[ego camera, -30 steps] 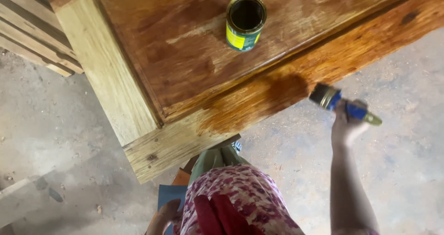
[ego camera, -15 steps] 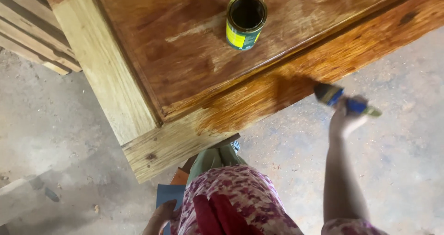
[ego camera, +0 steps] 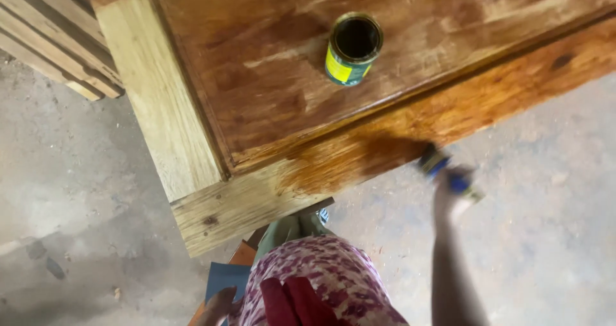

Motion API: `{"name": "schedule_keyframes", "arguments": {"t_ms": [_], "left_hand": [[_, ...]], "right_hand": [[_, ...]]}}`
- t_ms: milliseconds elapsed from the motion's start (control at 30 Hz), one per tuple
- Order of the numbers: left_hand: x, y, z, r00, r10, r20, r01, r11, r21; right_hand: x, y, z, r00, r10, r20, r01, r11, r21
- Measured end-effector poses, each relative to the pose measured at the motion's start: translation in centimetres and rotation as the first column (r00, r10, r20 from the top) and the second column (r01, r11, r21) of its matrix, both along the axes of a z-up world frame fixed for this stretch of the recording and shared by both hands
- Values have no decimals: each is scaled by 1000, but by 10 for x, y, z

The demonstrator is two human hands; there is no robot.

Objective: Staining a wooden door with a paintbrush.

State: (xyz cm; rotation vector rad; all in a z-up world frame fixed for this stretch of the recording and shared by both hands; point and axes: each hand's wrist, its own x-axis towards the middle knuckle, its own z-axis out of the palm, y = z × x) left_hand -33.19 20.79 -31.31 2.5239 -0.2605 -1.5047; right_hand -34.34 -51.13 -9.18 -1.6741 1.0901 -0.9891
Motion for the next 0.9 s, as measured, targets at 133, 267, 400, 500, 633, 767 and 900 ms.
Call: {"name": "schedule_keyframes", "arguments": {"t_ms": [133,267,400,500,633,767,900], "left_hand": [[-7,-7,23,937,315,-152,-314,949,25],[-8,-14,29,686,682,-253,-666,729,158],[-10,-3,14,855,497,-145,-487,867,102],[-9,5,6,937,-311,161,318,948,-16],[-17,1,0,911,-391,128,388,920,51],[-13,-4,-5,947,-316,63,318,948,-21],[7,-12,43,922,365,-127,-338,922,189]], "right_hand": [[-10,20,21,975,179,-128,-180,984,4],[7,-44,40,994,14,-113,-39,975,-218],[26,-43,25,982,-85,-171,53,981,-184],[32,24,10,942,335,-24,-315,858,-407],[37,97,21,855,474,-209,-508,847,-155],[74,110,36,713,697,77,-692,717,-80],[94,39,-16,555,430,712,-817,446,367]]}}
